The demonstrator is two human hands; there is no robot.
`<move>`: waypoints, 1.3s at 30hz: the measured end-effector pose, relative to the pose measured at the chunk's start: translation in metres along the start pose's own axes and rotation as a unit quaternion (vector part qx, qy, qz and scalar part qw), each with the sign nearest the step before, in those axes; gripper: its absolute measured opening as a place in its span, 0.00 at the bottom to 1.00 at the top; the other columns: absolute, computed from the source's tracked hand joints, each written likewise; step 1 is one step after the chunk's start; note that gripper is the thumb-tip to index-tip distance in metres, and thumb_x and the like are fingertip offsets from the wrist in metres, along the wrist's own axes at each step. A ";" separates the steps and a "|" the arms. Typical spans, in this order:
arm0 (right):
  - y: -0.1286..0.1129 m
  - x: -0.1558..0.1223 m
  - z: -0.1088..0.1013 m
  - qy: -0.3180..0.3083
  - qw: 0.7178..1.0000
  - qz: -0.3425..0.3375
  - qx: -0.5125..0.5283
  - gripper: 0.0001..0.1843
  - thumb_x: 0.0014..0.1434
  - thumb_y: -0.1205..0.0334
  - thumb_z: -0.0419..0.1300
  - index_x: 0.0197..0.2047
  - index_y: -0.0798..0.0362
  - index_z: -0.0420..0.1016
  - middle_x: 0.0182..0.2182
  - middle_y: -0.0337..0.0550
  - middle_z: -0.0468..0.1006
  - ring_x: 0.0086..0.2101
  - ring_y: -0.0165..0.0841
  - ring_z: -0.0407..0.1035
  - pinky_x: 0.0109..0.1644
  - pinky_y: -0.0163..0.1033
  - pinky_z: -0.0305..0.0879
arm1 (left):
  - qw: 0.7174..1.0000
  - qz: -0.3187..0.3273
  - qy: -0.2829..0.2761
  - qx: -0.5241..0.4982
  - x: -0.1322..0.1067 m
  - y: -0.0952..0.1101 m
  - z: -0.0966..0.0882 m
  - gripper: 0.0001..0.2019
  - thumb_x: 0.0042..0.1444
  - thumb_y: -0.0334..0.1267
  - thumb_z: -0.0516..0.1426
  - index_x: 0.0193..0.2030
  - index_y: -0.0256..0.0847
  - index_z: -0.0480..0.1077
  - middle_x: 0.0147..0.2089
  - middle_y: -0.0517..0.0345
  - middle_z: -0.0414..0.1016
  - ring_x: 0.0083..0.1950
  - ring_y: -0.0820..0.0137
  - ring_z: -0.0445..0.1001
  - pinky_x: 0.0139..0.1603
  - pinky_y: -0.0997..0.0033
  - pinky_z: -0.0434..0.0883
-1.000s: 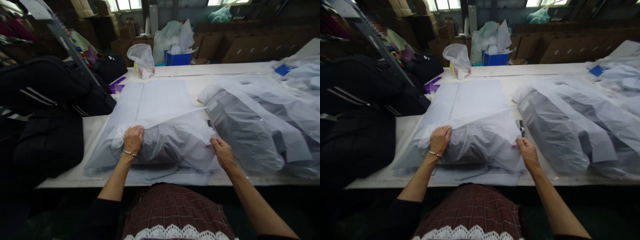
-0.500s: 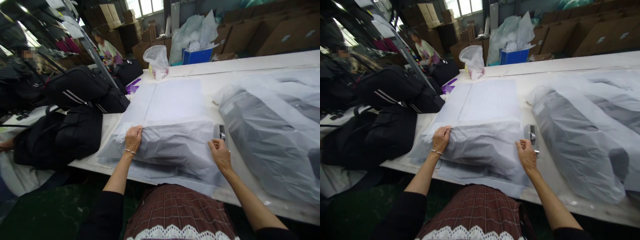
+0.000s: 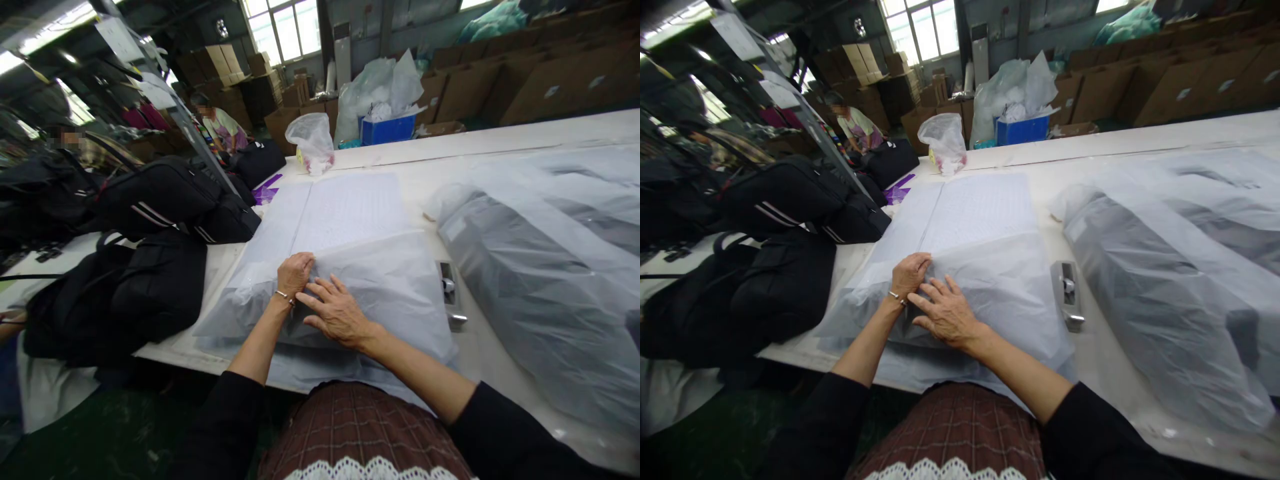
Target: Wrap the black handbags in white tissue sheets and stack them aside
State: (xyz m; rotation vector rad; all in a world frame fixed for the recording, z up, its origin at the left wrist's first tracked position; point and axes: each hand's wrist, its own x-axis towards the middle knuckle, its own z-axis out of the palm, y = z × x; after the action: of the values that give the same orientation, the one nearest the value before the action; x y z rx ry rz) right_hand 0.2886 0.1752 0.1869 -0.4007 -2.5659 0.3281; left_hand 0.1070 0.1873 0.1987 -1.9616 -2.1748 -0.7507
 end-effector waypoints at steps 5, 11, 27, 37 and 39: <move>0.033 0.002 -0.001 -0.012 0.999 0.026 -0.021 0.25 0.67 0.48 0.54 0.64 0.49 0.64 0.61 0.49 0.68 0.64 0.44 0.55 0.68 0.61 0.49 | 0.993 -0.009 0.047 -0.107 -0.009 -0.009 -0.006 0.11 0.67 0.40 0.51 0.43 0.43 0.75 0.46 0.56 0.81 0.48 0.67 0.78 0.53 0.64 0.74; 0.058 0.005 -0.008 -0.026 0.991 0.123 -0.044 0.30 0.68 0.44 0.50 0.65 0.53 0.63 0.63 0.54 0.65 0.63 0.49 0.56 0.65 0.62 0.51 | 0.995 0.052 0.023 -0.081 -0.035 -0.013 -0.007 0.13 0.68 0.42 0.50 0.43 0.43 0.75 0.47 0.54 0.81 0.49 0.66 0.78 0.53 0.62 0.74; 0.123 -0.059 -0.066 0.306 0.914 0.234 -0.125 0.22 0.62 0.50 0.59 0.53 0.56 0.71 0.52 0.56 0.73 0.56 0.48 0.65 0.61 0.56 0.58 | 0.995 0.084 0.032 -0.045 -0.053 -0.013 -0.002 0.12 0.69 0.40 0.49 0.44 0.43 0.74 0.48 0.55 0.81 0.51 0.65 0.78 0.53 0.60 0.72; 0.129 0.001 -0.083 0.031 0.985 0.028 -0.169 0.15 0.59 0.72 0.57 0.45 0.49 0.79 0.35 0.43 0.79 0.43 0.39 0.69 0.69 0.56 0.46 | 0.996 0.070 0.037 -0.039 -0.055 -0.013 -0.001 0.13 0.68 0.41 0.48 0.43 0.45 0.75 0.47 0.54 0.81 0.51 0.66 0.78 0.51 0.60 0.73; 0.131 -0.014 -0.080 0.028 0.984 0.028 -0.174 0.14 0.61 0.71 0.55 0.38 0.49 0.81 0.28 0.41 0.77 0.36 0.36 0.68 0.66 0.52 0.52 | 0.996 0.070 0.040 -0.038 -0.057 -0.014 0.000 0.13 0.68 0.40 0.48 0.44 0.45 0.75 0.48 0.53 0.81 0.51 0.66 0.78 0.52 0.60 0.72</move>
State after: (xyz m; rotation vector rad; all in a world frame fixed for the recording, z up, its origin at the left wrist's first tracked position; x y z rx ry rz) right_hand 0.3706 0.3043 0.2070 -0.5982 -2.5589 -0.1159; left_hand 0.1027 0.1358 0.1720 -2.0558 -1.9693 -0.8837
